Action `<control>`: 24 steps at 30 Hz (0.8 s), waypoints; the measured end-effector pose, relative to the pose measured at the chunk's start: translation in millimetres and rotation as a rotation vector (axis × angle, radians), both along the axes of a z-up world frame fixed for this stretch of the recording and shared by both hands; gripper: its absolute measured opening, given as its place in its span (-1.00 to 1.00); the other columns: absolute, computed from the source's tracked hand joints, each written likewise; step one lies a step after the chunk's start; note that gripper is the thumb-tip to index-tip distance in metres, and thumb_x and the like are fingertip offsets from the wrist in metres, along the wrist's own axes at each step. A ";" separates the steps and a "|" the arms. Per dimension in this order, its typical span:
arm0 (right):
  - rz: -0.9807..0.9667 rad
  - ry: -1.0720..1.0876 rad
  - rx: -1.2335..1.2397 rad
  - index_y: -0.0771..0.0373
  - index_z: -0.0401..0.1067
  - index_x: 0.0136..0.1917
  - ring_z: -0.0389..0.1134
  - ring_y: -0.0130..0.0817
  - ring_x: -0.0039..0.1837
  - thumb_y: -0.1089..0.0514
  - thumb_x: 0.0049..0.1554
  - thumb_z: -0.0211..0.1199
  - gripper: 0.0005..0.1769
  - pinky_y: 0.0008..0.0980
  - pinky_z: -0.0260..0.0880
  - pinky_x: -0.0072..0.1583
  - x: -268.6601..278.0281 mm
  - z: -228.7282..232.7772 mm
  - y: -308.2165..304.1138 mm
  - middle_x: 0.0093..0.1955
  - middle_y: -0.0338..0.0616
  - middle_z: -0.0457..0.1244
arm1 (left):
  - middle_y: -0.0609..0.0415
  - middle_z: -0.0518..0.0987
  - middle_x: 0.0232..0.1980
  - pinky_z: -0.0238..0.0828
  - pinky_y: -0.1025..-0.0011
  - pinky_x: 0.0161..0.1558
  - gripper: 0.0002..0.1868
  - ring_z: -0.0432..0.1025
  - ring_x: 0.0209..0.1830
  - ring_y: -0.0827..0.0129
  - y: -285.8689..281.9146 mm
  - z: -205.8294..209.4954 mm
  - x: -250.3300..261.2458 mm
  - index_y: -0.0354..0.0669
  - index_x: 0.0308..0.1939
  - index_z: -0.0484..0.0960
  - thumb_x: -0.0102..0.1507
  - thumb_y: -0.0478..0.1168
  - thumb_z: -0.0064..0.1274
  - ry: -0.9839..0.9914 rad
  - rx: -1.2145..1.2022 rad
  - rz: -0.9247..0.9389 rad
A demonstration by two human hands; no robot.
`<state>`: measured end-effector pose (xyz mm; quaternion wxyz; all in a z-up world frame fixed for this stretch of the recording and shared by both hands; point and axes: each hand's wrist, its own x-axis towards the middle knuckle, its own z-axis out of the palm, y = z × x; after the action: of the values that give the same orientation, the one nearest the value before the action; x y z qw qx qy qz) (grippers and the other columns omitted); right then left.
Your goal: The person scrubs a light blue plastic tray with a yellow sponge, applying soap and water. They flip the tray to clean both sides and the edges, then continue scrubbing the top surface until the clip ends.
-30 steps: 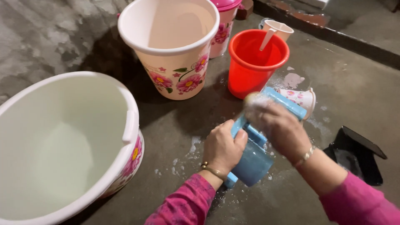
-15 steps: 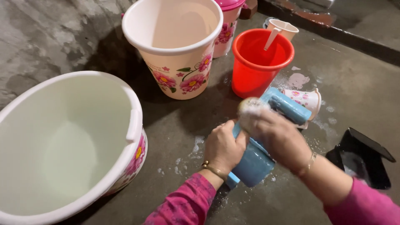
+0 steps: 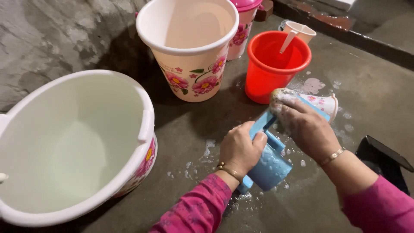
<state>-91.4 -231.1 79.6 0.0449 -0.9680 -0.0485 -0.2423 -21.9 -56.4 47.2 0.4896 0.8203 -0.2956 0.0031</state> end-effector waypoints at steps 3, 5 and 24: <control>-0.068 0.029 0.010 0.35 0.52 0.12 0.38 -0.30 0.33 0.38 0.18 0.15 -0.75 -0.40 0.39 0.22 -2.6 1.7 14.2 0.25 -0.09 0.37 | -0.31 0.64 -0.21 0.47 -0.03 -0.09 -0.64 0.54 -0.16 -0.21 1.6 2.5 1.4 -0.27 -0.16 0.64 0.18 -0.03 0.04 -0.002 -0.013 0.004; 0.223 0.019 0.107 0.27 0.54 0.10 0.34 -0.23 0.35 0.36 -0.02 0.20 -0.61 -0.26 0.28 0.38 -6.9 10.2 26.3 0.18 -0.18 0.40 | -0.29 0.64 -0.20 0.47 -0.02 -0.07 -0.65 0.54 -0.14 -0.20 0.0 4.2 4.6 -0.27 -0.22 0.63 0.19 -0.02 0.03 0.036 0.039 -0.011; -0.298 -0.182 0.316 0.37 0.55 0.03 0.35 0.08 0.25 0.20 0.17 0.30 -0.79 -0.09 0.35 0.31 8.8 0.2 19.1 0.21 0.16 0.35 | -0.12 0.31 0.40 0.01 -0.46 0.32 -0.48 0.16 0.45 -0.09 -13.7 36.4 -20.9 -0.09 0.20 0.43 0.23 0.01 0.13 0.174 0.471 0.204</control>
<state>-82.6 -212.0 79.8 0.1553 -0.9195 0.1295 -0.3370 -42.7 -70.2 83.7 0.3060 0.9343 -0.1609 -0.0873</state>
